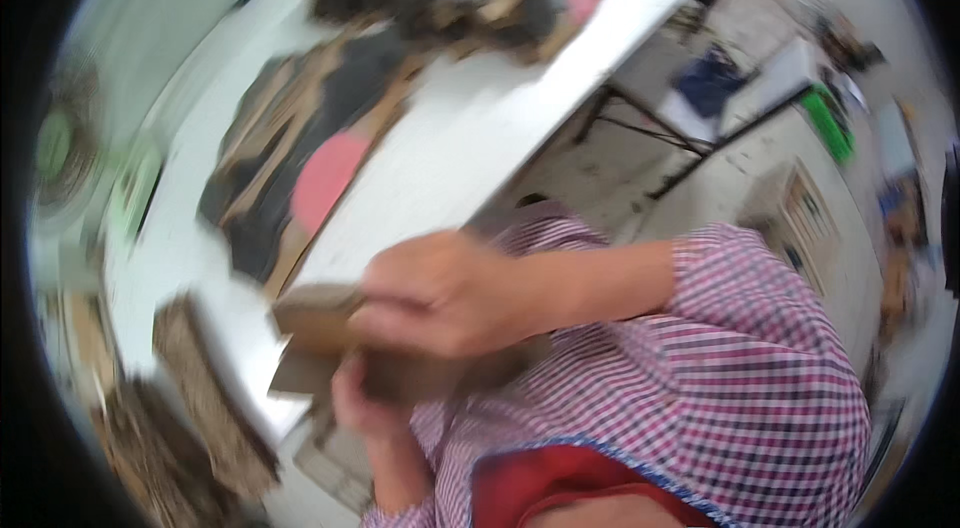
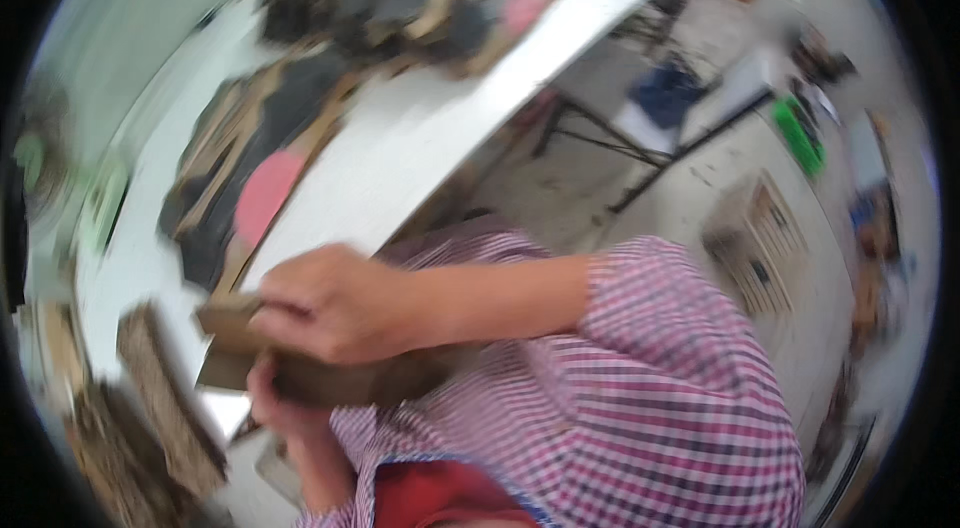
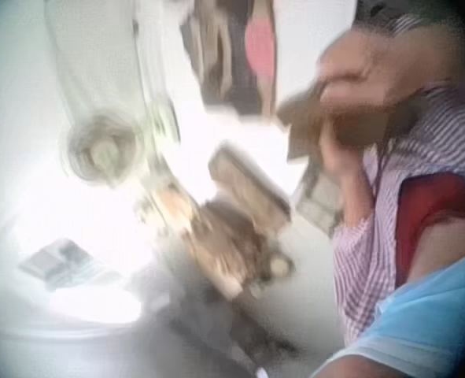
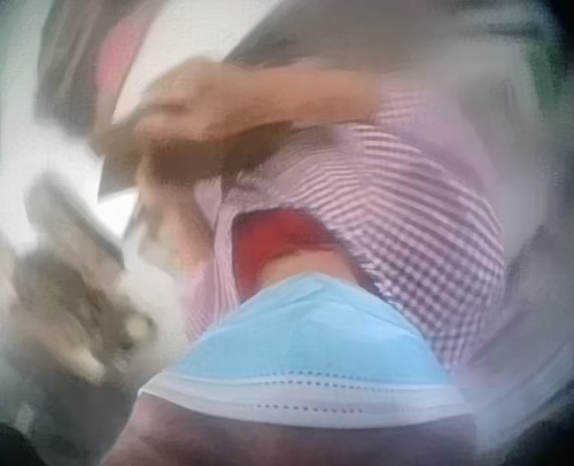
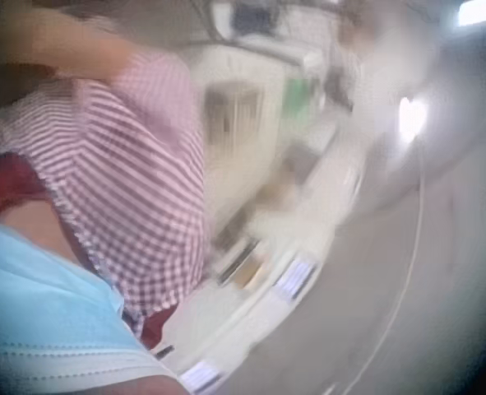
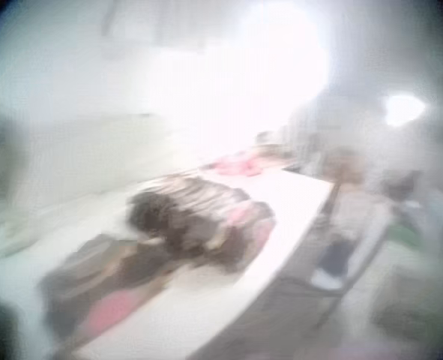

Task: The person repeatedly picks up fabric pieces from a table, unfolds them, turns them over, and places them back down. The person handles each piece individually, examining the edges and surfaces before returning them to the pile.

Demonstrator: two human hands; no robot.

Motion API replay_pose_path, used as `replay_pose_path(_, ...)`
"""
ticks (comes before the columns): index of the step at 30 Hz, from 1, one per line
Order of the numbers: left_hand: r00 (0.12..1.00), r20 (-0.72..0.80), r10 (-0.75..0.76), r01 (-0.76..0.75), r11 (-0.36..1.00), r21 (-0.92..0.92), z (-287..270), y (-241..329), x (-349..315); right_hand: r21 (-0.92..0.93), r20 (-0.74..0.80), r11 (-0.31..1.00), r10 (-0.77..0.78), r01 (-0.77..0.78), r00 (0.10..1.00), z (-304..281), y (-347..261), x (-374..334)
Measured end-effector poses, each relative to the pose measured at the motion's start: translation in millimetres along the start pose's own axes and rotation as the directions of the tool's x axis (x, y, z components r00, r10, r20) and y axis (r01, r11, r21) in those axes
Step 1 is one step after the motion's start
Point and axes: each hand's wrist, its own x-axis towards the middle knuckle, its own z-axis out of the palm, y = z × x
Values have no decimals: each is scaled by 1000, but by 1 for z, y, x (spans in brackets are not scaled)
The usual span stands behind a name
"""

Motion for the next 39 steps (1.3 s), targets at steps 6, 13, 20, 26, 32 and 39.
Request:
replay_pose_path(6,994,-107,13,-21,997,-76,-7,6,16,215,-117,977,31,-5,993,0,11,7)
replay_pose_path(13,962,-272,-18,268,237,934,43,-20,11,568,-457,821,253,61,853,-23,21,40)
replay_pose_path(20,897,353,-267,95,895,436,21,-39,-4,602,-436,798,362,-33,824,-30,53,56)
replay_pose_path(26,951,219,-219,77,853,516,56,-30,-2,563,-388,815,409,-139,826,-47,78,51)
replay_pose_path(32,999,50,-12,2,980,197,59,5,-7,580,-56,722,498,-377,866,-31,76,23)
replay_pose_path(39,997,76,3,-14,990,143,45,34,-10,750,586,19,446,-661,677,-17,59,-25)
